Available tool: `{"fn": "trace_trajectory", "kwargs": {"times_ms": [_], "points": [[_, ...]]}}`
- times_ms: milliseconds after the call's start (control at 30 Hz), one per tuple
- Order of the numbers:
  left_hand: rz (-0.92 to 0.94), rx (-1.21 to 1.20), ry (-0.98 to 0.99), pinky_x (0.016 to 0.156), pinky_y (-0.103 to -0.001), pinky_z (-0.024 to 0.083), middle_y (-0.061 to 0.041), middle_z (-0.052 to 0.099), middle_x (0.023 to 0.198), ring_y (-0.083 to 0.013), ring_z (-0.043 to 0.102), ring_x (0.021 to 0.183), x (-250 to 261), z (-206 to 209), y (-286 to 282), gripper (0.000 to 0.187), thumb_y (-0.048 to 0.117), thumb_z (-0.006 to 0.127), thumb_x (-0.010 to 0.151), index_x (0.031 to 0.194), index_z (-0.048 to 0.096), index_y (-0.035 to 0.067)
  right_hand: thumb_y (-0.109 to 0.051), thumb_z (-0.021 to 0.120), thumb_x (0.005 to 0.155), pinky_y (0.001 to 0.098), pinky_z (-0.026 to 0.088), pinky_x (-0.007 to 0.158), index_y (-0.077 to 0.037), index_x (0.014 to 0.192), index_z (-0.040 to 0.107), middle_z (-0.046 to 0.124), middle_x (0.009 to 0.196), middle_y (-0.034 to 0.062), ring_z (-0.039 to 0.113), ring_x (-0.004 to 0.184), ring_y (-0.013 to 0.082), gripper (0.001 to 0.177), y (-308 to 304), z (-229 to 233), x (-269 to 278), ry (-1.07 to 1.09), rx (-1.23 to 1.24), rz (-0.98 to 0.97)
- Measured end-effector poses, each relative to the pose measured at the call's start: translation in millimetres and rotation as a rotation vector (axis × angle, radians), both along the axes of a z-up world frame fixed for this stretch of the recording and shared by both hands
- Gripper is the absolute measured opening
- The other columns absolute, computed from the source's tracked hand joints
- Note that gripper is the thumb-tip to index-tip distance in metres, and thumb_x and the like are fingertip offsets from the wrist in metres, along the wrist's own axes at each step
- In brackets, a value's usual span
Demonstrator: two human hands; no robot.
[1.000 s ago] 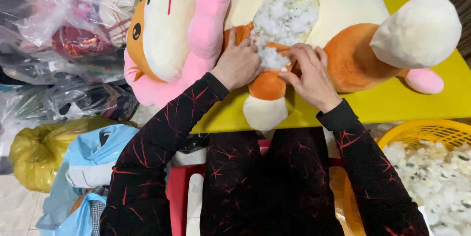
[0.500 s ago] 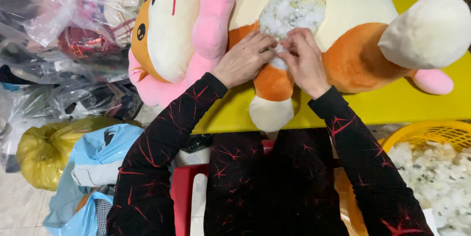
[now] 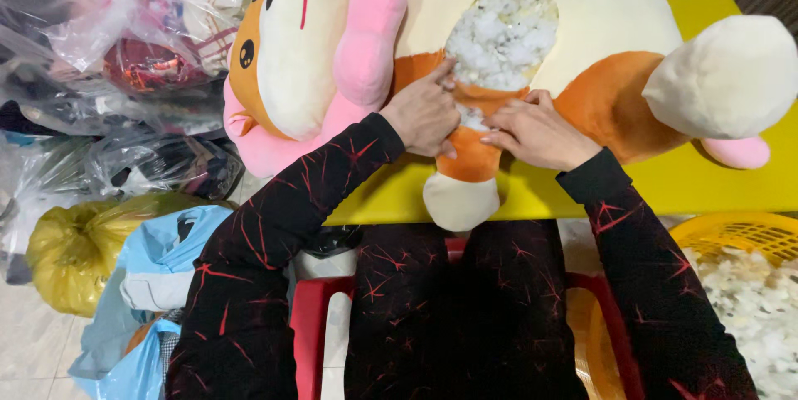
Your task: The person repeatedly scoops white stuffing from a yellow basket and packs it into the open cavity of a large plush toy on a yellow table. The person uses both hands to push and distribute the stuffing inside the toy's body.
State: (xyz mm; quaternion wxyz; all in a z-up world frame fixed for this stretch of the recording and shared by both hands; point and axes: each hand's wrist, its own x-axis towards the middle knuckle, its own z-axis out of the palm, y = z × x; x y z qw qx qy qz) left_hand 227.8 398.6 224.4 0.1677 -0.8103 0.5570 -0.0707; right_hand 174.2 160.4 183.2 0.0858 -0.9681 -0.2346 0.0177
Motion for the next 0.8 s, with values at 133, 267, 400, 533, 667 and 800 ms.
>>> {"fn": "trace_trajectory", "kwargs": {"times_ms": [133,267,400,533,667,800], "points": [[-0.029,-0.049,-0.008,0.121,-0.055,0.017,-0.017,0.069,0.066,-0.0374,0.070,0.090,-3,-4,-3,0.062,0.066,0.074,0.074,0.067,0.073,0.004,-0.018,0.064,0.096,0.0436,0.046,0.091,-0.007,0.123,0.068,0.070,0.117,0.0114,0.064,0.107,0.0297,0.029,-4,-5,4,-0.191,0.383,0.163],[-0.099,-0.373,0.068,0.118,-0.053,0.025,-0.018,0.071,0.071,-0.0398,0.071,0.090,-6,-11,1,0.065,0.055,0.082,0.070,0.102,0.068,0.000,-0.006,0.069,0.092,0.0387,0.054,0.085,-0.004,0.116,0.062,0.063,0.118,0.0158,0.065,0.104,0.0304,0.026,4,-18,0,-0.351,0.626,0.015],[-0.015,-0.374,0.135,0.116,-0.048,0.034,-0.019,0.066,0.114,-0.0382,0.062,0.112,-10,-12,6,0.073,0.048,0.084,0.070,0.119,0.061,-0.001,-0.006,0.075,0.088,0.0411,0.054,0.083,-0.007,0.102,0.066,0.065,0.107,0.0155,0.065,0.102,0.0349,0.017,12,-23,-2,-0.574,0.473,-0.112],[-0.057,-0.385,0.064,0.113,-0.049,0.037,-0.017,0.052,0.141,-0.0364,0.046,0.134,-13,-13,15,0.062,0.049,0.083,0.068,0.106,0.065,0.003,-0.009,0.068,0.094,0.0432,0.054,0.089,-0.006,0.114,0.067,0.069,0.114,0.0142,0.065,0.107,0.0364,0.021,16,-24,-12,-0.464,0.493,-0.046],[-0.123,-0.490,0.035,0.113,-0.056,0.029,-0.023,0.051,0.141,-0.0393,0.045,0.133,-8,-13,16,0.067,0.058,0.081,0.068,0.104,0.067,0.003,-0.020,0.060,0.098,0.0430,0.053,0.092,-0.002,0.133,0.055,0.068,0.123,0.0148,0.066,0.113,0.0343,0.040,20,-16,-23,-0.252,0.670,-0.124],[-0.128,-0.449,0.030,0.118,-0.055,0.025,-0.022,0.058,0.127,-0.0370,0.054,0.125,-7,-11,16,0.084,0.063,0.076,0.072,0.121,0.064,-0.005,-0.031,0.071,0.090,0.0459,0.050,0.093,0.002,0.139,0.051,0.064,0.124,0.0225,0.061,0.115,0.0391,0.062,28,-8,-28,-0.366,0.575,-0.036]]}}
